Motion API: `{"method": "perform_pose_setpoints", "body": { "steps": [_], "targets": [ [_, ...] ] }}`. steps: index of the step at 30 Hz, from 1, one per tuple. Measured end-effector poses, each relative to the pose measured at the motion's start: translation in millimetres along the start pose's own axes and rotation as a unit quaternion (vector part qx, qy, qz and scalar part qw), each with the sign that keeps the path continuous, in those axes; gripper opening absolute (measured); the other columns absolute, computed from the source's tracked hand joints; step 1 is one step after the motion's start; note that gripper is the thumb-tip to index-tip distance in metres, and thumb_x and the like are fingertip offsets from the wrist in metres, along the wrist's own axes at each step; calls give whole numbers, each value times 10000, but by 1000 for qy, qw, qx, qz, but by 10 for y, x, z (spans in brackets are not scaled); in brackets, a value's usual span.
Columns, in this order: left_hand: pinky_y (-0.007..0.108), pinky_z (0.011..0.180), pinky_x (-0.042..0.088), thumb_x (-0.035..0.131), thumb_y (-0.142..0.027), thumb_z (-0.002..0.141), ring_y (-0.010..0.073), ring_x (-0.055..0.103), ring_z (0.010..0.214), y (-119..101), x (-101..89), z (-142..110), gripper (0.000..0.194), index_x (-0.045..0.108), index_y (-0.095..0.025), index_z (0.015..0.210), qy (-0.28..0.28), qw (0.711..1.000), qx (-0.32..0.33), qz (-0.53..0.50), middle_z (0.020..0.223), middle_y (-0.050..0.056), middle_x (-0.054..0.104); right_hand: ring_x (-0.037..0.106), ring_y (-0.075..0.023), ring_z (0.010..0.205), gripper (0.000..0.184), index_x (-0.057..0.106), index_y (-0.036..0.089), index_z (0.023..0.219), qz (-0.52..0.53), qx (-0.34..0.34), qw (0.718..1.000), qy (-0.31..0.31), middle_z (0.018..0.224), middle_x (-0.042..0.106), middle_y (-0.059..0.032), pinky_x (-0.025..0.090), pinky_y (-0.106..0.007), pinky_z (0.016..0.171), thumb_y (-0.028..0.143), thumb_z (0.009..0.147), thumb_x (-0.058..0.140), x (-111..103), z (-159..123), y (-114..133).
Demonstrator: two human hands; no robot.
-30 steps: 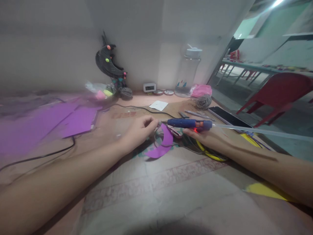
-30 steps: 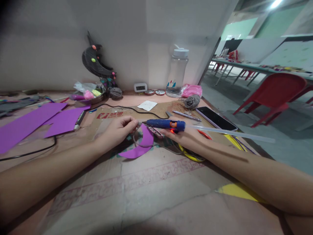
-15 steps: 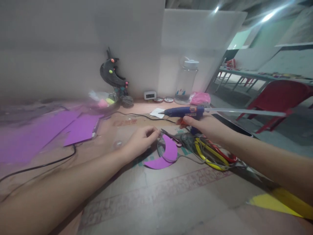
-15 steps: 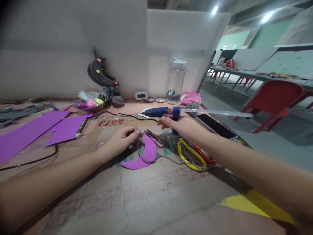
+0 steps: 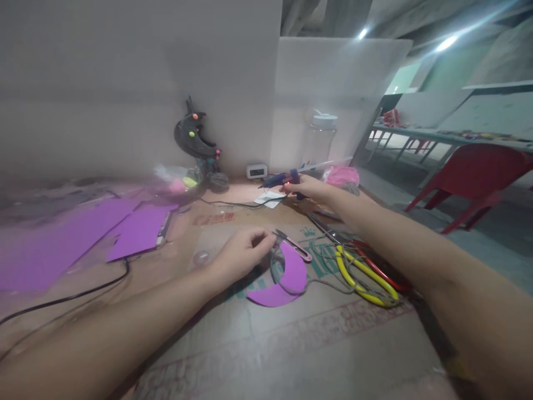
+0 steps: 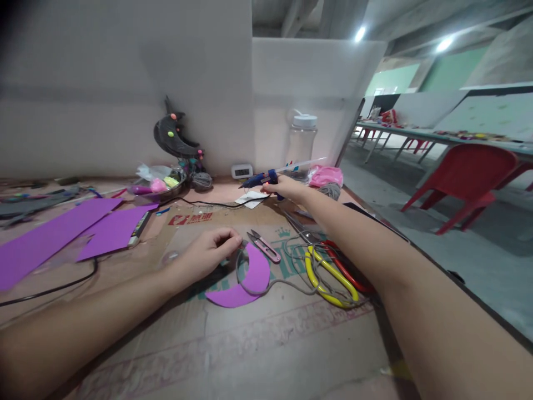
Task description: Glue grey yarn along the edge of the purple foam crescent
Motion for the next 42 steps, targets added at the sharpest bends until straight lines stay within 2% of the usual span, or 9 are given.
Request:
{"method": "perform_pose_setpoints", "body": {
  "steps": [5, 8, 12, 16, 19, 22, 26, 33, 42],
  "targets": [
    [236, 580, 362, 482, -412, 909, 128, 483, 610, -29, 28, 13, 307, 514, -183, 707, 11, 1000, 8, 5, 641, -28, 519, 641, -195, 982, 434, 688, 162, 1146, 22, -6, 999, 38, 1223, 693, -107, 500, -258, 775, 489, 946, 485, 234, 114, 65],
    [240, 591, 364, 481, -402, 912, 129, 483, 618, -37, 29, 13, 305, 515, -182, 703, 10, 1000, 10, 14, 642, -27, 525, 641, -192, 976, 414, 659, 150, 1191, -9, 19, 999, 28, 1228, 687, -103, 478, -246, 800, 442, 933, 519, 351, 241, 62],
    [241, 593, 368, 484, -402, 915, 127, 487, 619, -39, 41, 6, 309, 531, -180, 705, 15, 1000, 19, 18, 651, -27, 535, 644, -237, 983, 459, 685, 63, 1063, -69, 63, 995, -16, 1153, 697, -177, 450, -267, 840, 458, 939, 486, 397, 389, 16],
    [239, 582, 361, 474, -415, 924, 121, 480, 604, -15, 53, 5, 322, 535, -181, 712, 17, 1000, 22, 10, 638, -33, 530, 657, -236, 975, 477, 689, 72, 1019, -99, 67, 992, -46, 1111, 710, -177, 451, -263, 839, 484, 951, 459, 332, 444, 61],
    [237, 588, 356, 478, -406, 922, 125, 492, 627, -29, 55, 3, 319, 546, -179, 708, 15, 999, 34, 15, 644, -28, 540, 670, -201, 875, 392, 688, 106, 1016, -107, 52, 992, -46, 1040, 733, -144, 475, -257, 783, 440, 951, 493, 222, 439, 66],
    [235, 582, 357, 477, -409, 919, 126, 497, 619, -28, 66, -3, 313, 547, -181, 716, 21, 999, 34, 10, 639, -27, 548, 664, -187, 859, 253, 688, 119, 986, -121, 44, 990, -60, 1003, 738, -122, 480, -249, 783, 341, 904, 599, 52, 394, -28],
    [236, 564, 350, 468, -437, 918, 126, 491, 597, -6, 67, -7, 331, 541, -184, 717, 23, 999, 23, 16, 627, -26, 547, 668, -200, 864, 240, 681, 110, 995, -129, 55, 985, -96, 988, 737, -125, 492, -268, 799, 317, 899, 608, -111, 307, -254],
    [234, 556, 351, 468, -440, 918, 121, 488, 592, -10, 76, -4, 336, 537, -183, 713, 29, 999, 18, 15, 625, -30, 538, 675, -192, 836, 318, 647, 109, 1106, -137, 70, 979, -135, 1003, 734, -141, 507, -277, 765, 348, 963, 494, -132, 319, -410],
    [235, 570, 354, 475, -408, 914, 121, 485, 606, -54, 76, -13, 315, 537, -180, 704, 33, 999, 10, 30, 631, -25, 546, 654, -253, 1035, 342, 654, 100, 1143, -209, 89, 965, -130, 1168, 694, -175, 466, -300, 876, 330, 921, 533, -139, 330, -422]
  ]
}}
Point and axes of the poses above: each hand's wrist, its own z-axis towards the middle knuckle, its own x-axis out of the palm, y = z × x, the point moved 10 cm from there along z, towards the middle knuckle
